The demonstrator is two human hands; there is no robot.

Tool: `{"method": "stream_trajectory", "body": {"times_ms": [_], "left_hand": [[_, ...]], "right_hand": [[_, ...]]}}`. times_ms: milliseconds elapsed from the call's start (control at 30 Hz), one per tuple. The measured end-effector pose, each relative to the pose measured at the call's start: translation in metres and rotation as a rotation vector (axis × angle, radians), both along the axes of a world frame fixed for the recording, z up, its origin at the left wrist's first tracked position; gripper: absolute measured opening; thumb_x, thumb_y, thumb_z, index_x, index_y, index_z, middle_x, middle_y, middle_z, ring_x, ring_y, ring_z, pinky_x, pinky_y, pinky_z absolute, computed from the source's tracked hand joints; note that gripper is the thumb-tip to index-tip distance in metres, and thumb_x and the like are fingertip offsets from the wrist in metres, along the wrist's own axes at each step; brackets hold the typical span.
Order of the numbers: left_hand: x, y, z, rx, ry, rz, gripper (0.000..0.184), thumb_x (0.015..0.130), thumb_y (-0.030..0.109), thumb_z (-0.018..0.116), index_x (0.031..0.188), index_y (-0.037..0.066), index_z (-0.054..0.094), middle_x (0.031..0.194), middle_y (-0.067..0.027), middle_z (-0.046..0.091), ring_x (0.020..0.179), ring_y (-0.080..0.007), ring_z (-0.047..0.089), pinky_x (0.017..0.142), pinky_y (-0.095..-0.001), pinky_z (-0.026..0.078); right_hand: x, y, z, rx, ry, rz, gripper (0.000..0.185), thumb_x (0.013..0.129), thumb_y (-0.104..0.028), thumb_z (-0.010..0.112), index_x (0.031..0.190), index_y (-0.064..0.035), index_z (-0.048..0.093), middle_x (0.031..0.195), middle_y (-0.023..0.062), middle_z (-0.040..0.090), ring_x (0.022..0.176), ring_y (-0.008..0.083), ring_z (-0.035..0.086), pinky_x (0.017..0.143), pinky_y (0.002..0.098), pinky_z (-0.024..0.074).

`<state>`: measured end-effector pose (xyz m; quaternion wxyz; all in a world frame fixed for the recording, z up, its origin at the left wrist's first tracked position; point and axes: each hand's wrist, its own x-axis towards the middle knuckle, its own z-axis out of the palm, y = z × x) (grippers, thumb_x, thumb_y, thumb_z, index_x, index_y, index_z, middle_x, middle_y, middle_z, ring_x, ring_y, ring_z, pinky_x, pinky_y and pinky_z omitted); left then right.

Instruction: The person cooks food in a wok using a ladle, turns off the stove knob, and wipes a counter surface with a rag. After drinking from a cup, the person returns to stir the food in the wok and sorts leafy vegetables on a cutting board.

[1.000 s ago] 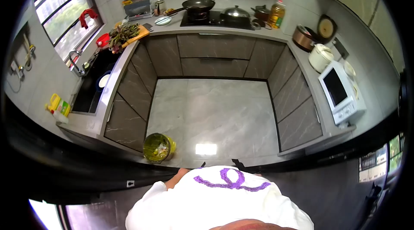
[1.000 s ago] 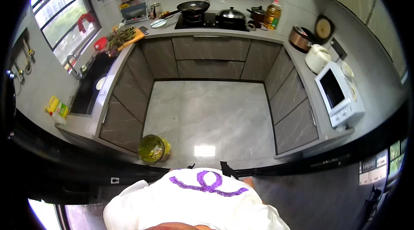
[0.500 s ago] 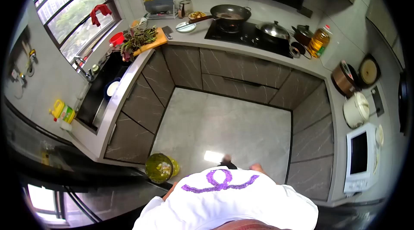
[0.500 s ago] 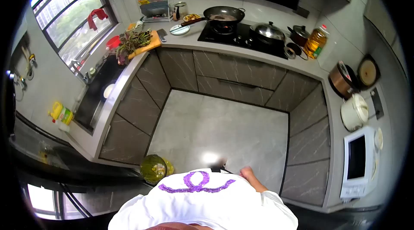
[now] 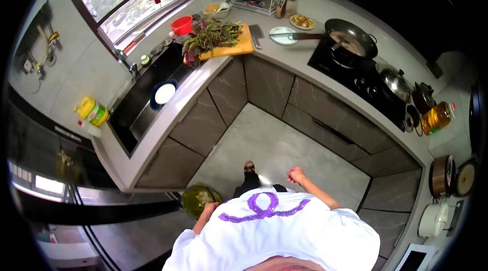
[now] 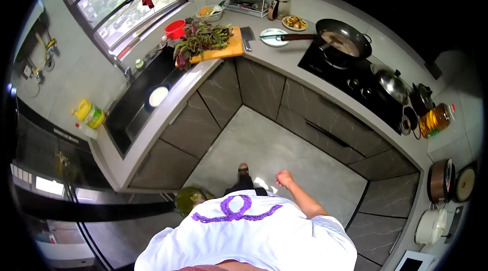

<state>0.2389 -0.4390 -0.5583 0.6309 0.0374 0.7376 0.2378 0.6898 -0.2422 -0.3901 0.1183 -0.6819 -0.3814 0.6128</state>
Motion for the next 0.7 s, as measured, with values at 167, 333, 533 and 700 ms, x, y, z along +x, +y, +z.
{"method": "stream_trajectory", "body": {"times_ms": [167,333,533,700], "left_hand": [[-0.029,0.126,0.090,-0.044,0.342,-0.311,0.018,0.075,0.014,0.057,0.079,-0.004,0.059,0.070,-0.0123,0.060,0.054,-0.0214,0.056,0.052,-0.0344,0.046],[-0.035,0.275,0.176,0.131,0.018,-0.148,0.018,0.081,0.014,0.049,0.092,0.000,0.054,0.067,-0.0122,0.059,0.051,-0.0207,0.057,0.045,-0.0308,0.047],[0.032,0.403,0.242,0.222,-0.002,-0.265,0.019,0.082,0.015,0.049,0.096,0.003,0.055,0.074,-0.0064,0.061,0.059,-0.0160,0.059,0.048,-0.0253,0.045],[0.085,0.479,0.276,0.342,-0.139,-0.368,0.027,0.083,0.019,0.047,0.103,0.002,0.053,0.087,-0.0089,0.062,0.074,-0.0167,0.061,0.064,-0.0282,0.046]], "right_hand": [[-0.037,0.067,0.004,0.056,-0.034,0.207,0.019,0.078,-0.017,0.047,0.078,-0.0030,0.059,0.066,0.0088,0.060,0.051,0.0182,0.057,0.044,0.0317,0.0449],[-0.059,0.149,0.130,0.533,-0.175,-0.044,0.023,0.083,-0.026,0.048,0.089,-0.0066,0.058,0.069,0.0093,0.060,0.060,0.0206,0.057,0.057,0.0332,0.0451],[0.017,0.232,0.271,1.236,-0.627,-0.383,0.020,0.079,-0.010,0.054,0.098,-0.0092,0.055,0.076,0.0092,0.060,0.065,0.0231,0.059,0.057,0.0308,0.0462],[0.102,0.293,0.310,1.114,-0.949,-0.169,0.052,0.071,-0.007,0.060,0.118,-0.0178,0.043,0.079,0.0092,0.055,0.072,0.0280,0.057,0.058,0.0380,0.0450]]}}
